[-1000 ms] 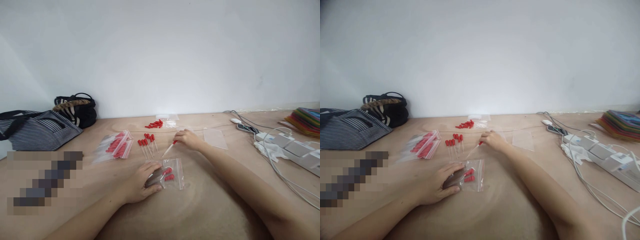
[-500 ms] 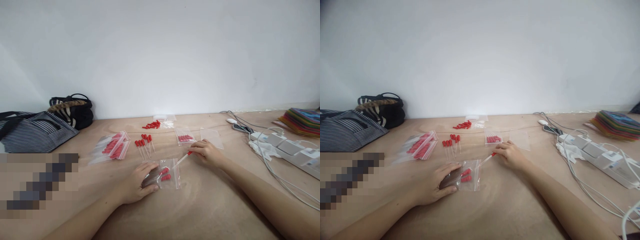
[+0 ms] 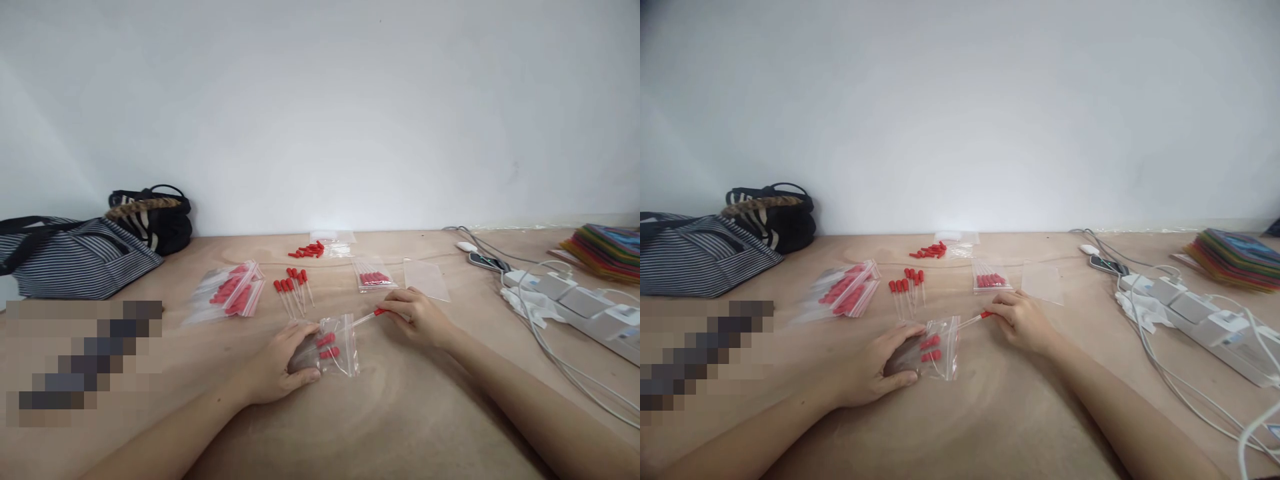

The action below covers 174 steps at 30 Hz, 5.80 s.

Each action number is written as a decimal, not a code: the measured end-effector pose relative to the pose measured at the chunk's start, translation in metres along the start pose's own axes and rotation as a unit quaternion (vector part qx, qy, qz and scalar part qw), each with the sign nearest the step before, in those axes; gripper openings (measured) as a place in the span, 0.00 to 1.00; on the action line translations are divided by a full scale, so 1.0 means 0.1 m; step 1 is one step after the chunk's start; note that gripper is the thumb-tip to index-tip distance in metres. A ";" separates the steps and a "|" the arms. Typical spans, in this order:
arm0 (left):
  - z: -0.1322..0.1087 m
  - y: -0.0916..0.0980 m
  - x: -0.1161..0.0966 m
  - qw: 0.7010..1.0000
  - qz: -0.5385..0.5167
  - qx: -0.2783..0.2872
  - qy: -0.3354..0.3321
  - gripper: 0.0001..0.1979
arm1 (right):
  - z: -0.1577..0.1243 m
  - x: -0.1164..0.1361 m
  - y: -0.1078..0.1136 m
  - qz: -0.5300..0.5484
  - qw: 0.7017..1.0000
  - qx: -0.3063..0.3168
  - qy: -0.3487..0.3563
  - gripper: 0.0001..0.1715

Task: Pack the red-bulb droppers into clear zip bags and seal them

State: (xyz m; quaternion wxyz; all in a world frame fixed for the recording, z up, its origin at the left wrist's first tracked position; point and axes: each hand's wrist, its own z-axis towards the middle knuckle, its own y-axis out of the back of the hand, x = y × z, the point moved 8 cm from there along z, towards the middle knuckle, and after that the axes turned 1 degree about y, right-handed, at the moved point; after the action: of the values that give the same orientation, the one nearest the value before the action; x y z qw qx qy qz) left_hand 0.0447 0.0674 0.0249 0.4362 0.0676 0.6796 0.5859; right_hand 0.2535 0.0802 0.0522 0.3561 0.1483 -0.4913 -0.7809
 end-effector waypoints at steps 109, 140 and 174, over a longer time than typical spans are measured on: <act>0.02 0.02 -0.04 0.999 0.028 -0.036 0.002 0.24 | -0.08 -0.17 -0.37 0.532 0.714 -0.240 -0.385 0.23; 0.05 0.05 -0.04 0.999 0.021 -0.042 0.021 0.26 | 0.02 0.30 -0.70 0.615 0.659 -0.034 -0.432 0.14; 0.01 0.08 -0.03 0.999 0.025 -0.043 0.014 0.22 | 0.10 -0.30 -0.40 0.440 0.811 -0.009 -0.386 0.11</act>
State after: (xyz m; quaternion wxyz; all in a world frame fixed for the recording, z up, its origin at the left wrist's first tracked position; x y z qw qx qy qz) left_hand 0.0441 0.0690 0.0331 0.4143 0.0574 0.6579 0.6263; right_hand 0.2526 0.1184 0.0182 0.4436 -0.4005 -0.5943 -0.5382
